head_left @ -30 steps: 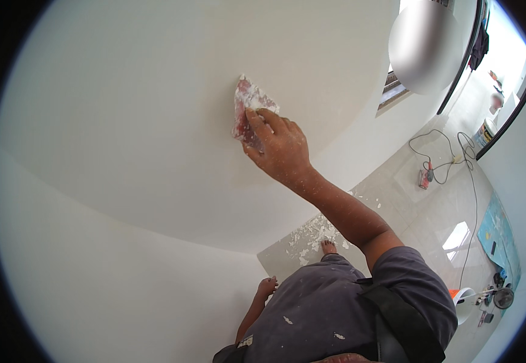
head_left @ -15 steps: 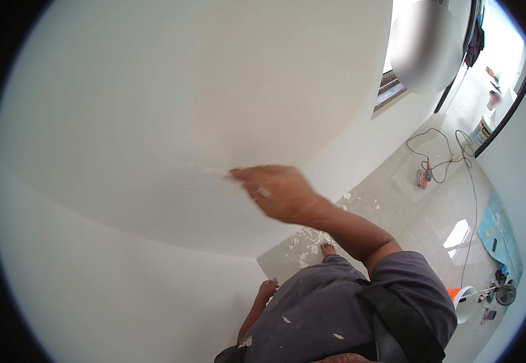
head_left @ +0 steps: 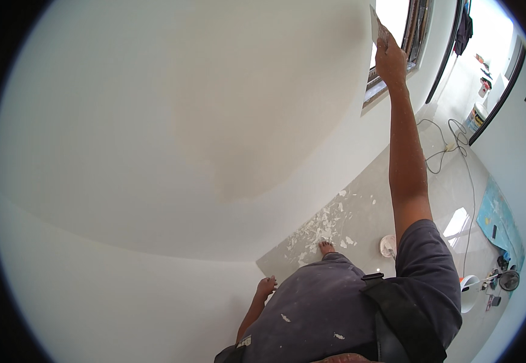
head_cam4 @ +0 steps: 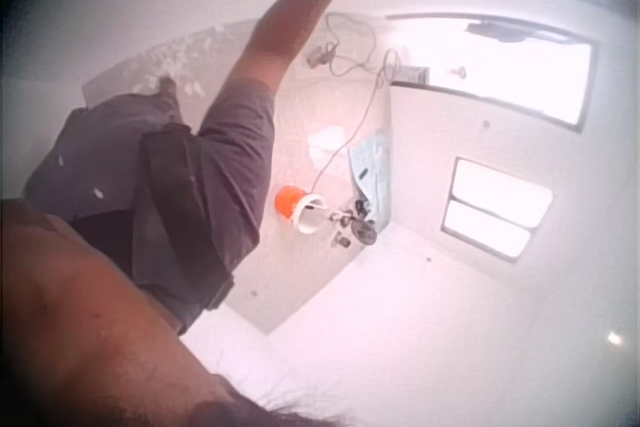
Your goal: The person applies white plaster to a wall using a trowel. They scoop the material from a bucket on the floor and spread it across the wall surface in smooth strokes, working near a window.
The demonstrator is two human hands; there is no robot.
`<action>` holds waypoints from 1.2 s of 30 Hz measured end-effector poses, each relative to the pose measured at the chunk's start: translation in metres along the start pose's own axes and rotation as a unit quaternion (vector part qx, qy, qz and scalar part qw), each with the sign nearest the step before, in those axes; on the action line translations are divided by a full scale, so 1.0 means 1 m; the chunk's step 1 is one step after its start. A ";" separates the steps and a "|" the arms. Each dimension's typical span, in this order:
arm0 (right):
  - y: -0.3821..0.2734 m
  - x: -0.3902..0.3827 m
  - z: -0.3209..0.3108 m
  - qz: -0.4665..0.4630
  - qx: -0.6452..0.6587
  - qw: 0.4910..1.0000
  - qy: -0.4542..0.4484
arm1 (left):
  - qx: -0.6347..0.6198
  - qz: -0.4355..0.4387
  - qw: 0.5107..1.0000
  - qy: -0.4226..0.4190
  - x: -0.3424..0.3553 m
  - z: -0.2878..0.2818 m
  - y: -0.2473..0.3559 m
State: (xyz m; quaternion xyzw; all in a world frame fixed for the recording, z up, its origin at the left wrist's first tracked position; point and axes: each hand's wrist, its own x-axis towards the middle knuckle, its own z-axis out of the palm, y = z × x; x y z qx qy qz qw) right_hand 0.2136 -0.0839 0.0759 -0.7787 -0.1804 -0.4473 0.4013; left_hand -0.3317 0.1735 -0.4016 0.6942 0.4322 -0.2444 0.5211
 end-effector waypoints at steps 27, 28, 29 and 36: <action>-0.222 -0.231 0.055 -0.006 0.201 0.959 -0.199 | -0.019 -0.029 0.999 0.001 -0.031 0.000 -0.021; -0.227 -0.230 0.053 -0.004 0.203 0.957 -0.207 | -0.022 -0.033 0.999 0.002 -0.037 0.001 -0.019; -0.233 -0.229 0.052 0.003 0.209 0.954 -0.213 | -0.017 -0.042 0.999 0.011 -0.047 -0.006 -0.019; -0.243 -0.228 0.050 -0.015 0.224 0.945 -0.237 | -0.013 -0.059 0.998 0.033 -0.064 0.006 -0.004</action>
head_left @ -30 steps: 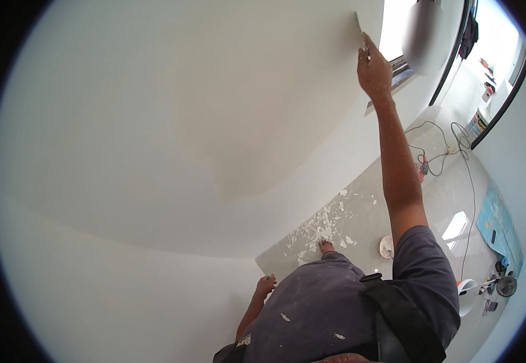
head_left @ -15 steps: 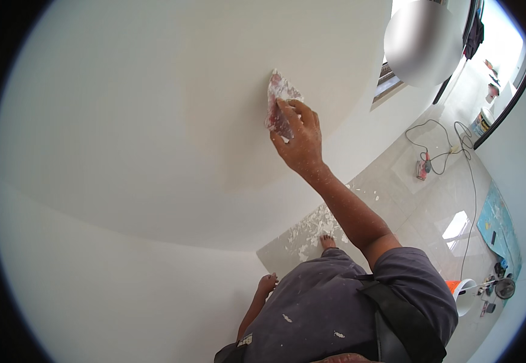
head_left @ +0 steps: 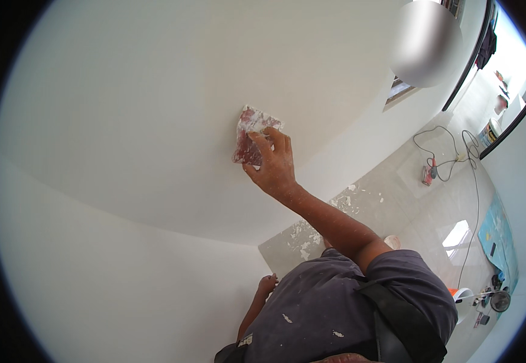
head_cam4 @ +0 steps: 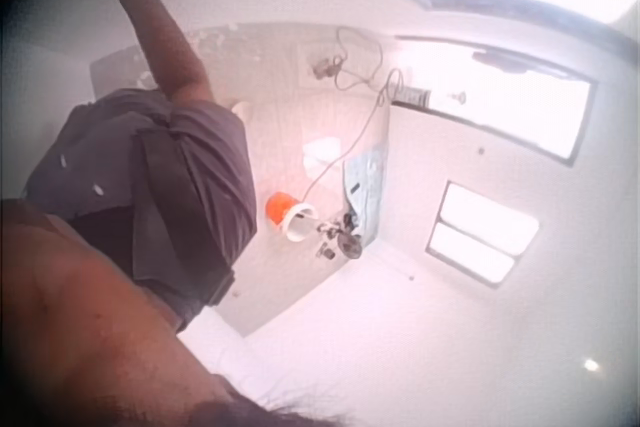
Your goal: The person applies white plaster to a wall using a trowel. They scoop the material from a bucket on the floor and spread it across the wall surface in smooth strokes, working near a window.
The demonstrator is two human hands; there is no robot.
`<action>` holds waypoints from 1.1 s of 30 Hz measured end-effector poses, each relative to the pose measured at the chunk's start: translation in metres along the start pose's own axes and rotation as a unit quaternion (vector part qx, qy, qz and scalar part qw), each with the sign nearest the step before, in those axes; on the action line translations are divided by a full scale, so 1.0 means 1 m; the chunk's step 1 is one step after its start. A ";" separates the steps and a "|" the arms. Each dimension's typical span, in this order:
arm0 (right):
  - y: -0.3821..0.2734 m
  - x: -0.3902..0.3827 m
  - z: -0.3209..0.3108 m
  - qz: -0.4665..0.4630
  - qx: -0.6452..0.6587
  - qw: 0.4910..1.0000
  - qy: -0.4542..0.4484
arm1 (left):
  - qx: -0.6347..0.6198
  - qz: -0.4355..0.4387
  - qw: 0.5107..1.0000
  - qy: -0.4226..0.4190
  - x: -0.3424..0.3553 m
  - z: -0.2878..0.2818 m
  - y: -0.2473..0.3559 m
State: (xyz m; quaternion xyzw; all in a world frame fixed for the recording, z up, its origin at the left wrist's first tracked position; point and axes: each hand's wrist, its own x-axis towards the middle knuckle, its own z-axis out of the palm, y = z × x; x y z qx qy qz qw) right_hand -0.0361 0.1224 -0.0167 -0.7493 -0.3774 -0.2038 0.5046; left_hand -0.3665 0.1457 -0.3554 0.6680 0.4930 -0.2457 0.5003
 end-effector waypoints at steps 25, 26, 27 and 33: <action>0.109 0.076 -0.195 0.133 -0.152 0.960 0.192 | -0.039 0.051 0.998 -0.027 -0.020 0.002 0.030; 0.109 0.082 -0.186 0.093 -0.180 0.955 0.215 | -0.036 0.044 0.998 -0.031 -0.018 0.001 0.029; 0.107 0.085 -0.176 0.084 -0.171 0.959 0.208 | -0.053 0.047 0.997 -0.024 -0.019 -0.001 0.027; 0.062 0.071 -0.126 0.062 -0.179 0.971 0.146 | -0.014 0.030 0.999 -0.008 -0.052 -0.007 0.021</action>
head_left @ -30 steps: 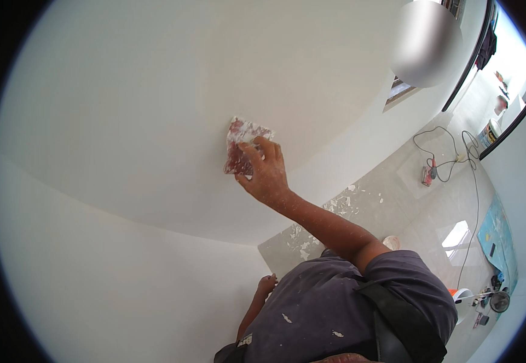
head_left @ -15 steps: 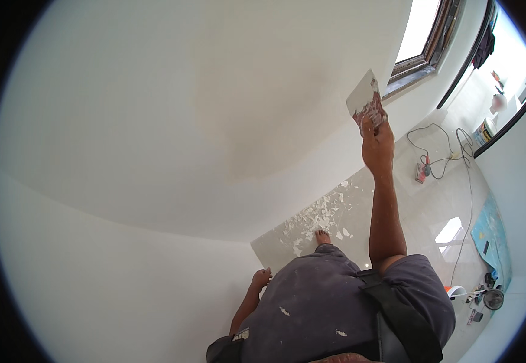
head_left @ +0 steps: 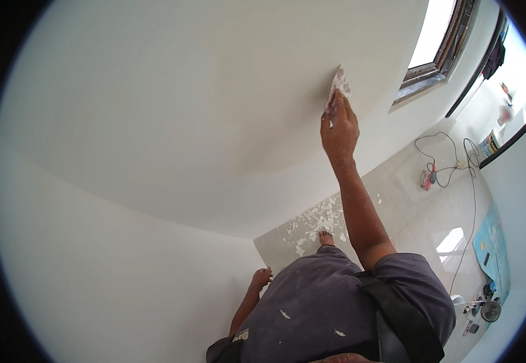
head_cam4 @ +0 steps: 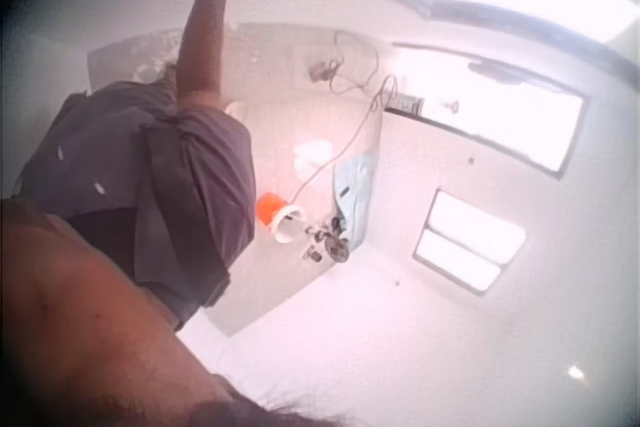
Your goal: The person applies white plaster to a wall using a trowel. They scoop the material from a bucket on the floor and spread it across the wall surface in smooth strokes, working near a window.
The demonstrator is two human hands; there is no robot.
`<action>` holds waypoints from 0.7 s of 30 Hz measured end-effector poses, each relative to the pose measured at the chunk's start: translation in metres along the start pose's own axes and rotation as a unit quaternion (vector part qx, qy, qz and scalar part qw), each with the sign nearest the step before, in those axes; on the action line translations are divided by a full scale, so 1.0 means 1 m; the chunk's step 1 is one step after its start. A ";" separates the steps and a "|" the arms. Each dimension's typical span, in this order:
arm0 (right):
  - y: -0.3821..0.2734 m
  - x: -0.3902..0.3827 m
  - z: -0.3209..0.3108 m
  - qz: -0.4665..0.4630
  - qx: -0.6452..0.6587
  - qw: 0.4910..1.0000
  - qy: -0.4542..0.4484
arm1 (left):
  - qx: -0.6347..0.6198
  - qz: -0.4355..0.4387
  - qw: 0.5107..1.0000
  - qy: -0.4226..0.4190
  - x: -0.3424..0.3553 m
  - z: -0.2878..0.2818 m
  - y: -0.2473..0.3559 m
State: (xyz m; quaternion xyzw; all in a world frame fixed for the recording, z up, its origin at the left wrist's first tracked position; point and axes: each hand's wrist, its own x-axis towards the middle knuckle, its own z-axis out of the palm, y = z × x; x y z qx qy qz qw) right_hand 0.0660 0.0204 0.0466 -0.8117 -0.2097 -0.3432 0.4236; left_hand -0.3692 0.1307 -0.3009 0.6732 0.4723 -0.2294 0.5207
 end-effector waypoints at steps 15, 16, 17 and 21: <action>-0.100 -0.096 0.033 0.029 0.151 0.968 -0.198 | -0.040 0.006 0.999 0.012 -0.007 -0.007 -0.012; -0.105 -0.103 0.037 0.017 0.159 0.966 -0.202 | -0.038 0.003 0.999 0.013 -0.004 -0.007 -0.016; -0.109 -0.111 0.041 0.009 0.166 0.964 -0.210 | -0.036 0.000 0.999 0.013 0.001 -0.006 -0.021; -0.123 -0.143 0.042 -0.031 0.193 0.941 -0.276 | 0.044 0.038 0.998 0.018 0.018 0.003 -0.038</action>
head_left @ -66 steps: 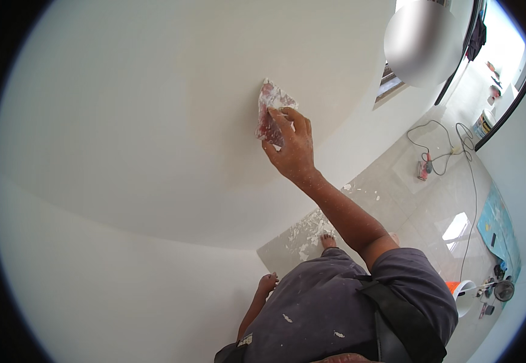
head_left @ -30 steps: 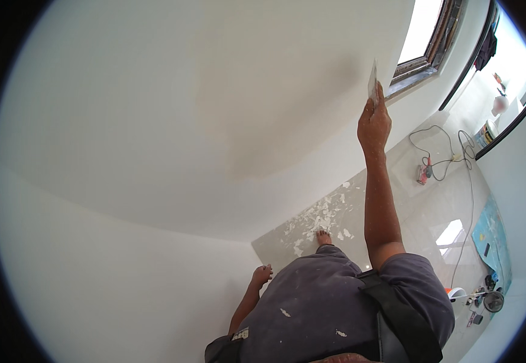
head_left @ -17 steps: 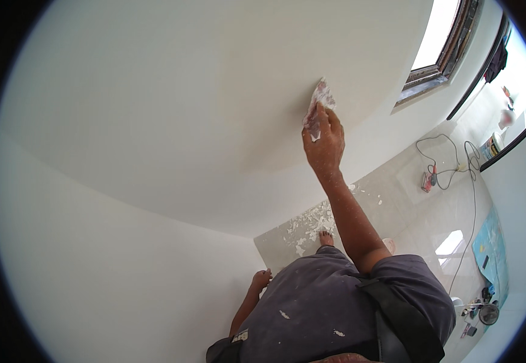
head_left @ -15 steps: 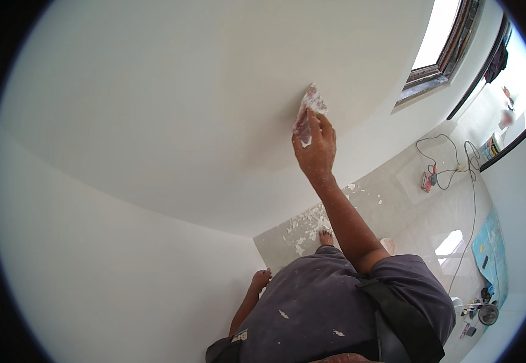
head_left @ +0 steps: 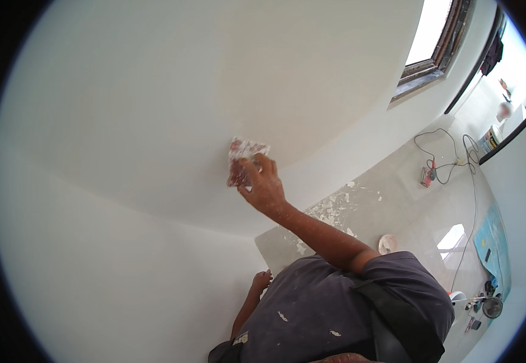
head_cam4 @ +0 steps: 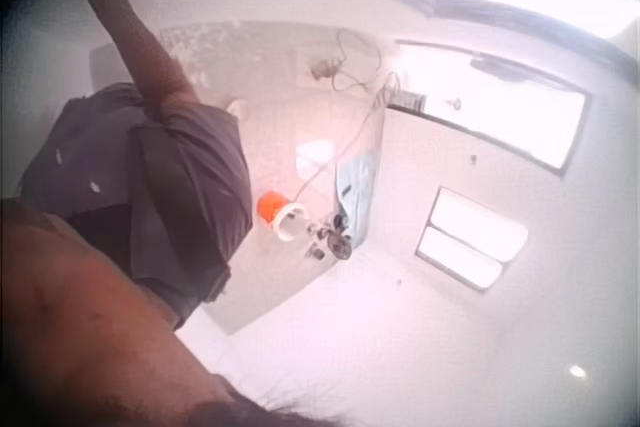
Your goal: The person applies white plaster to a wall using a trowel. They scoop the material from a bucket on the floor and spread it across the wall surface in smooth strokes, working near a window.
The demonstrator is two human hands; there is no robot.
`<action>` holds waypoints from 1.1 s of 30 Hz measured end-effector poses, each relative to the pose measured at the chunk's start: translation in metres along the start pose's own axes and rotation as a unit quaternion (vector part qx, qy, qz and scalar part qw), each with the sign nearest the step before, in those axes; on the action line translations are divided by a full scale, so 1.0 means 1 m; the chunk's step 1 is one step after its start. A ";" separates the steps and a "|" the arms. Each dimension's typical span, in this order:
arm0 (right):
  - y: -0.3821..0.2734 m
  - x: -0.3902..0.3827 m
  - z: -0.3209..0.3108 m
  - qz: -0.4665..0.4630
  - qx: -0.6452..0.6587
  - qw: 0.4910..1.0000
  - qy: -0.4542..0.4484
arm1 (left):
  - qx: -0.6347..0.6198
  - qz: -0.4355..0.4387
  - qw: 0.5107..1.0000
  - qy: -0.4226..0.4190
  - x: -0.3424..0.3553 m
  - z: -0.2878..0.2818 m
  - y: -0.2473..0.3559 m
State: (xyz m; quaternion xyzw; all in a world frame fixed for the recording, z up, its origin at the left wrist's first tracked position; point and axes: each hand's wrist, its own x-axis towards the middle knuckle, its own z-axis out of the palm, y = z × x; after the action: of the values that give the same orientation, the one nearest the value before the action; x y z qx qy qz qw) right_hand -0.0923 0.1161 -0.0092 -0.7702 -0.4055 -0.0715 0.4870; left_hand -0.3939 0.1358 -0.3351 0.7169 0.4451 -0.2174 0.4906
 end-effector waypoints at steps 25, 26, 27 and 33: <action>0.331 -0.038 -0.185 0.294 -0.065 0.909 0.287 | 0.010 -0.004 0.998 -0.061 0.084 0.017 0.071; 0.332 -0.034 -0.180 0.253 -0.109 0.918 0.285 | 0.030 -0.014 0.997 -0.063 0.089 0.016 0.062; 0.333 -0.030 -0.177 0.201 -0.154 0.923 0.289 | 0.054 -0.007 0.997 -0.055 0.094 0.018 0.054; 0.353 -0.016 -0.121 0.157 -0.185 0.943 0.227 | 0.324 0.139 0.935 -0.050 0.114 0.023 0.015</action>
State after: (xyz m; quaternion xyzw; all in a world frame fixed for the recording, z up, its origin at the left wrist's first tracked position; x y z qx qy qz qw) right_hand 0.1771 -0.0597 -0.1996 -0.8639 -0.1380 -0.2412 0.4200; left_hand -0.3201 0.1611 -0.4223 0.8796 0.2214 -0.3154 0.2789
